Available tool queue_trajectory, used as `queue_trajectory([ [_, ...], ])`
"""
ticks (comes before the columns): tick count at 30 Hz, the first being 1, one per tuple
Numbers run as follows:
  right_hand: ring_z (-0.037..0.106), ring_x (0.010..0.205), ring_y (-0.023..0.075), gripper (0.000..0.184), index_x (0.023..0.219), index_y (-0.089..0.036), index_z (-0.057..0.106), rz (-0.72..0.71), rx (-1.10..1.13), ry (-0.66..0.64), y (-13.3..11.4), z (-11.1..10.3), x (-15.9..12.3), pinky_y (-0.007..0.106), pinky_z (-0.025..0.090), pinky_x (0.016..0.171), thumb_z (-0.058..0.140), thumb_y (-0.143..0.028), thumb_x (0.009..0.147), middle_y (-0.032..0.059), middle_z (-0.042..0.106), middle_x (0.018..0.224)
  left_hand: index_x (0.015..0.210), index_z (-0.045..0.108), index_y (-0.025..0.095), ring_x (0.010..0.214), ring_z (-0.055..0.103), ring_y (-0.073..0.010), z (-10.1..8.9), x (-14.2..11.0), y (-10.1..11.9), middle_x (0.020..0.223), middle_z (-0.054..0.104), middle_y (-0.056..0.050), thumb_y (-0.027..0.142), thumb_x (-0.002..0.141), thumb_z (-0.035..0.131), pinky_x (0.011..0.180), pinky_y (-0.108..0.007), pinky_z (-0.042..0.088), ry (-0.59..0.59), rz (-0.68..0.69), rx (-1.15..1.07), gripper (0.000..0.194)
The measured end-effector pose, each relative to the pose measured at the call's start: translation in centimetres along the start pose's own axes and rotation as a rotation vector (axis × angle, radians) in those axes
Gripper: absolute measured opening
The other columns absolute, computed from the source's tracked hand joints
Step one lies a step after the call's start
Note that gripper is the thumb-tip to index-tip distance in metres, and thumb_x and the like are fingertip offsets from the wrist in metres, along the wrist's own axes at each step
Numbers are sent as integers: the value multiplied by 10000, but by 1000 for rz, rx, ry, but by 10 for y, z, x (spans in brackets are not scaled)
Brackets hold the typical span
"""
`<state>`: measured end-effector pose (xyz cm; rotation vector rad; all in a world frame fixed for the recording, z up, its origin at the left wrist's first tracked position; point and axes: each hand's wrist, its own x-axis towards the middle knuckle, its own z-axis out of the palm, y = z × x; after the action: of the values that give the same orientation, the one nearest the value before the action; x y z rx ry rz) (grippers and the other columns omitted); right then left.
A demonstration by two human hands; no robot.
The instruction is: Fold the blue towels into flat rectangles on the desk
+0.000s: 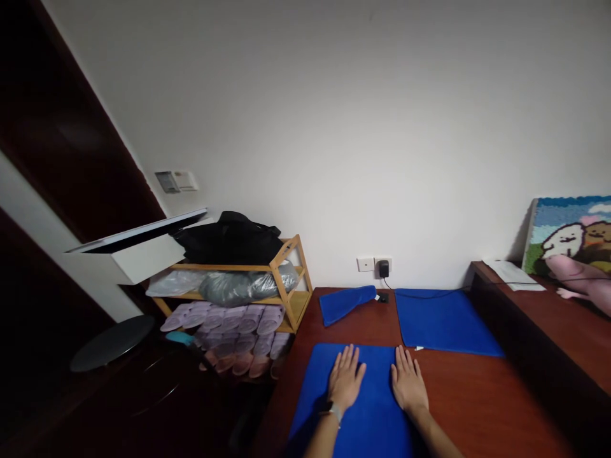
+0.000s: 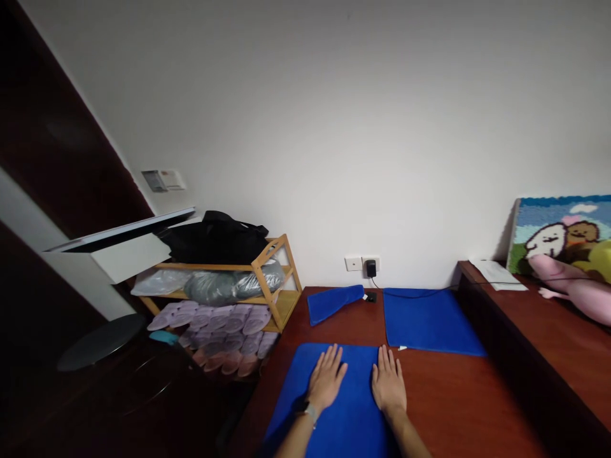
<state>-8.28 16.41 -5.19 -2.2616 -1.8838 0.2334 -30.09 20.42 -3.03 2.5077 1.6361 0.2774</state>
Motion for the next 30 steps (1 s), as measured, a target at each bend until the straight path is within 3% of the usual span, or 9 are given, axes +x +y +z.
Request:
queue_trajectory([
  [4, 122, 1574, 208, 675, 1616, -110, 169, 12, 11, -9, -1, -2, -1, 430, 91, 1282, 99, -411, 1016, 19, 157, 1699, 1609, 286, 190, 1551, 234, -252, -23, -23, -79, 1670, 272, -85, 562, 1050, 182, 1265, -497, 246, 14, -207, 88, 679],
  [7, 121, 1574, 203, 672, 1617, -113, 168, 23, 23, -29, -3, -8, 0, 428, 88, 1282, 106, -406, 1015, 21, 161, 1699, 1611, 274, 172, 1534, 281, -261, -32, -43, -110, 1658, 303, -113, 526, 1056, 210, 1241, -498, 298, 46, -278, 110, 662],
  [9, 126, 1573, 203, 671, 1617, -110, 172, 36, 34, -42, -6, -16, 0, 430, 89, 1282, 112, -399, 1015, 30, 172, 1699, 1617, 256, 191, 1530, 297, -253, -34, -57, -111, 1659, 317, -104, 503, 1061, 222, 1235, -487, 314, 98, -239, 99, 638],
  [12, 134, 1572, 203, 667, 1618, -111, 181, 44, 32, -39, -9, -26, -12, 432, 98, 1281, 112, -384, 1013, 30, 172, 1697, 1627, 218, 270, 1538, 281, -227, -32, -80, -92, 1681, 284, -43, 481, 1069, 244, 1241, -462, 314, 159, -111, 67, 597],
  [15, 137, 1571, 217, 676, 1619, -146, 215, -20, 32, -5, -8, -23, -46, 452, 96, 1284, 125, -432, 1013, 2, 167, 1692, 1631, 173, 312, 1545, 262, -210, -25, -103, -73, 1695, 238, -7, 500, 1066, 268, 1252, -443, 303, 136, -47, 49, 603],
  [18, 171, 1565, 238, 709, 1616, -182, 251, -67, 75, 5, -5, -4, -89, 470, 138, 1285, 142, -526, 1006, -16, 193, 1682, 1630, 165, 319, 1546, 263, -214, -17, -119, -69, 1692, 235, 0, 540, 1056, 286, 1258, -447, 296, 88, -57, 65, 627],
  [22, 194, 1557, 272, 724, 1601, -162, 320, -82, 108, -9, -15, 17, -120, 483, 190, 1281, 204, -536, 991, 22, 258, 1670, 1625, 151, 338, 1546, 261, -215, -21, -128, -81, 1688, 236, 20, 540, 1053, 295, 1265, -451, 281, 60, -45, 95, 624],
  [26, 173, 1558, 284, 721, 1593, -132, 335, -93, 116, -20, -51, 24, -119, 485, 169, 1287, 228, -516, 993, 54, 251, 1671, 1616, 183, 356, 1538, 285, -215, -34, -132, -105, 1678, 261, 30, 547, 1050, 297, 1258, -453, 291, 64, -89, 115, 608],
  [30, 153, 1564, 282, 694, 1600, -196, 319, -109, 103, -18, -74, 27, -108, 516, 116, 1289, 213, -536, 1004, 9, 218, 1677, 1601, 215, 396, 1527, 314, -229, -41, -138, -131, 1670, 274, 59, 556, 1041, 329, 1248, -461, 307, 82, -109, 130, 593],
])
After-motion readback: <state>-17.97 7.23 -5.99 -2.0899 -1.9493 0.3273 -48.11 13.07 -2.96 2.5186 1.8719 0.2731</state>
